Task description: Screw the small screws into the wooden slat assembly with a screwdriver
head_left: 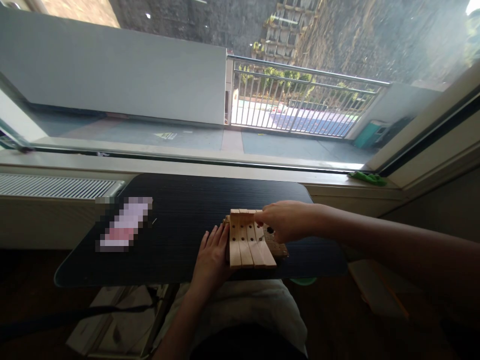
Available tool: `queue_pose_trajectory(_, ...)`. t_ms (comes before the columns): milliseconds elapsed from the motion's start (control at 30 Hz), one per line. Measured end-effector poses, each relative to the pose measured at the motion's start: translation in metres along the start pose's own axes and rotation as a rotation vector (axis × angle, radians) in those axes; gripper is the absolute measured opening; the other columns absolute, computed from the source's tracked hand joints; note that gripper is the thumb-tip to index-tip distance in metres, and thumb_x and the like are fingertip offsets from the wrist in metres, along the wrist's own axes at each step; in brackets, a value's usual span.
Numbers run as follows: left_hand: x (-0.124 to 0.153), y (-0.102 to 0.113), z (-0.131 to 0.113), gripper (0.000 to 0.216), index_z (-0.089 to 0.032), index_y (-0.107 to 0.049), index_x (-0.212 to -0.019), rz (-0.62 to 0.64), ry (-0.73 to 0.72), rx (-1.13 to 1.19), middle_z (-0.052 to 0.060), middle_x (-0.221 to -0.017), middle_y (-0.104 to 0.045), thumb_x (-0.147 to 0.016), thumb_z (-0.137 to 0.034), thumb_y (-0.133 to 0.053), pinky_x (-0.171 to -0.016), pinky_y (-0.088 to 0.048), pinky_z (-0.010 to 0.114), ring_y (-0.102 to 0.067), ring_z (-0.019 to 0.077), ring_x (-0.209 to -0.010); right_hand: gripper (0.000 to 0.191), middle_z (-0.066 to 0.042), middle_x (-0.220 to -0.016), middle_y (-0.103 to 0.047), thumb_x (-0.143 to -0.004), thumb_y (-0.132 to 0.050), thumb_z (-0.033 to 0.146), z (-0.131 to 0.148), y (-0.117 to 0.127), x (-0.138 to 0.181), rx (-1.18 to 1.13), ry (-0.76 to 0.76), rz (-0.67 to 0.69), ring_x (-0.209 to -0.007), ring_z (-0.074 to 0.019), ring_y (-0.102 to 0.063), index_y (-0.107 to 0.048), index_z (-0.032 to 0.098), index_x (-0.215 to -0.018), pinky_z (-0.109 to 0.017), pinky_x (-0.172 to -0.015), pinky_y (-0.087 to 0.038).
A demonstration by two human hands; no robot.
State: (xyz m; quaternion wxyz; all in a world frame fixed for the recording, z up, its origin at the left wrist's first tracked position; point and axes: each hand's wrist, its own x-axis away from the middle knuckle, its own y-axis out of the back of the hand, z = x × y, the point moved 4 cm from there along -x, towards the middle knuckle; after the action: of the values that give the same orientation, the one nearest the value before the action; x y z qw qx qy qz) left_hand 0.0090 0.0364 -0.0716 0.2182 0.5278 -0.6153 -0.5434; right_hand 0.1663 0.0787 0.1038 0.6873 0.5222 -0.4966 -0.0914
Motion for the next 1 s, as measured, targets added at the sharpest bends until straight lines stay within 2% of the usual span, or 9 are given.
queue_pose_trajectory(67, 0.0001, 0.0001, 0.0004, 0.097, -0.014, -0.028, -0.154, -0.004, 0.000, 0.000, 0.020, -0.152, -0.048, -0.072, -0.038, -0.075, -0.117, -0.034, 0.053, -0.046, 0.0368, -0.140, 0.055, -0.013, -0.109, -0.072, -0.072, -0.065, 0.012, -0.0014, 0.0019, 0.0022, -0.024, 0.013, -0.009, -0.096, -0.0275, -0.067, -0.063, 0.016, -0.127, -0.030, -0.065, -0.042)
queue_pose_trajectory(233, 0.0008, -0.0009, 0.0017, 0.101, -0.015, -0.025, -0.155, -0.009, -0.009, 0.007, 0.020, -0.152, -0.048, -0.072, -0.040, -0.076, -0.117, -0.034, 0.052, -0.046, 0.0365, -0.140, 0.027, -0.009, -0.095, -0.074, -0.081, -0.060, 0.013, -0.0014, 0.0052, 0.0019, -0.005, 0.046, -0.059, -0.083, -0.0221, -0.066, -0.074, 0.018, -0.103, -0.029, -0.062, -0.037)
queue_pose_trajectory(367, 0.0008, -0.0016, 0.0026, 0.098, -0.013, -0.026, -0.154, -0.013, -0.010, -0.003, 0.020, -0.152, -0.048, -0.074, -0.041, -0.074, -0.117, -0.033, 0.052, -0.045, 0.0362, -0.140, 0.022, -0.008, -0.093, -0.074, -0.085, -0.056, 0.010, 0.0015, 0.0044, 0.0005, 0.087, 0.117, -0.121, -0.084, -0.0211, -0.066, -0.076, 0.018, -0.091, -0.030, -0.063, -0.036)
queue_pose_trajectory(600, 0.0011, -0.0030, 0.0027, 0.097, -0.012, -0.027, -0.154, 0.001, -0.008, -0.013, 0.020, -0.152, -0.048, -0.072, -0.035, -0.073, -0.117, -0.033, 0.052, -0.045, 0.0363, -0.140, 0.028, -0.010, -0.098, -0.074, -0.084, -0.064, 0.016, -0.0004, -0.0025, -0.0002, 0.138, 0.151, -0.113, -0.083, -0.0226, -0.068, -0.069, 0.016, -0.111, -0.028, -0.061, -0.038)
queue_pose_trajectory(800, 0.0010, -0.0023, 0.0025, 0.101, -0.014, -0.024, -0.155, -0.005, -0.011, 0.003, 0.020, -0.152, -0.048, -0.070, -0.035, -0.074, -0.117, -0.033, 0.053, -0.045, 0.0372, -0.140, 0.026, -0.010, -0.094, -0.074, -0.082, -0.061, 0.011, 0.0030, -0.0015, -0.0032, 0.126, 0.172, -0.094, -0.082, -0.0216, -0.067, -0.071, 0.016, -0.105, -0.028, -0.062, -0.038)
queue_pose_trajectory(1000, 0.0010, -0.0021, 0.0027, 0.096, -0.013, -0.025, -0.156, 0.002, -0.005, -0.003, 0.019, -0.152, -0.048, -0.073, -0.033, -0.072, -0.117, -0.033, 0.052, -0.044, 0.0361, -0.141, 0.027, -0.010, -0.093, -0.074, -0.081, -0.059, 0.011, 0.0056, 0.0005, -0.0045, 0.100, 0.144, -0.086, -0.078, -0.0206, -0.065, -0.073, 0.017, -0.104, -0.029, -0.059, -0.035)
